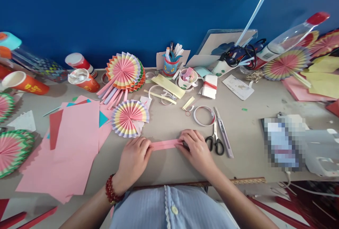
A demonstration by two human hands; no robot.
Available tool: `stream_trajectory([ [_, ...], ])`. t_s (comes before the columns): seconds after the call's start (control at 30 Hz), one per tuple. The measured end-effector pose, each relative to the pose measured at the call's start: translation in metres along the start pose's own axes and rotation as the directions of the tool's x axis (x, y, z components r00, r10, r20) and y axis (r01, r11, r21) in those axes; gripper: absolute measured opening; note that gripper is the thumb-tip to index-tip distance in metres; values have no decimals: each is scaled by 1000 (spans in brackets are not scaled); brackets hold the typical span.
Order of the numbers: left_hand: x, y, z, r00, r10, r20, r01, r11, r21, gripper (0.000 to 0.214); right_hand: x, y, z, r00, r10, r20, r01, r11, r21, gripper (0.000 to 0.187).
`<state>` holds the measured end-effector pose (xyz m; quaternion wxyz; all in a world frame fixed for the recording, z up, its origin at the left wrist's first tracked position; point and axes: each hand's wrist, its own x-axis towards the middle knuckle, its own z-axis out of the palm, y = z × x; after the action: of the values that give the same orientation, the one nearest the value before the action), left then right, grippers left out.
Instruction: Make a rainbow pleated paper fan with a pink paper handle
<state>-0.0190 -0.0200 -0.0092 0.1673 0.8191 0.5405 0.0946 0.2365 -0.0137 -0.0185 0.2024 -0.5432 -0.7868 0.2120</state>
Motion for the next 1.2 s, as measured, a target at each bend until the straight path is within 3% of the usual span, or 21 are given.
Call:
stream_trajectory([
  [0.27, -1, 1, 0, 999, -31, 9, 31, 998, -59, 11, -3, -6, 5, 988, -153, -25, 148, 979, -137, 18],
  [0.5, -2, 1, 1, 999, -34, -7, 33, 994, -101, 9, 2, -3, 7, 928, -371, 40, 372, 909, -188, 26],
  [0.77, -11, -7, 7, 994, -50, -100, 31, 982, -186, 8, 3, 7, 10, 894, -447, 21, 441, 873, -209, 22],
  [0.93, -20, -12, 7, 991, -36, -133, 15, 988, -152, 19, 3, 8, 10, 879, -476, 10, 466, 856, -225, 25],
  [1.07, -21, -14, 2, 986, 153, -71, -150, 988, 39, 41, 3, 6, 10, 878, -479, -3, 464, 851, -247, 25],
  [1.2, -14, -19, -7, 890, 440, 121, -455, 875, 166, 54, 3, 6, 11, 868, -496, -25, 469, 835, -289, 24],
])
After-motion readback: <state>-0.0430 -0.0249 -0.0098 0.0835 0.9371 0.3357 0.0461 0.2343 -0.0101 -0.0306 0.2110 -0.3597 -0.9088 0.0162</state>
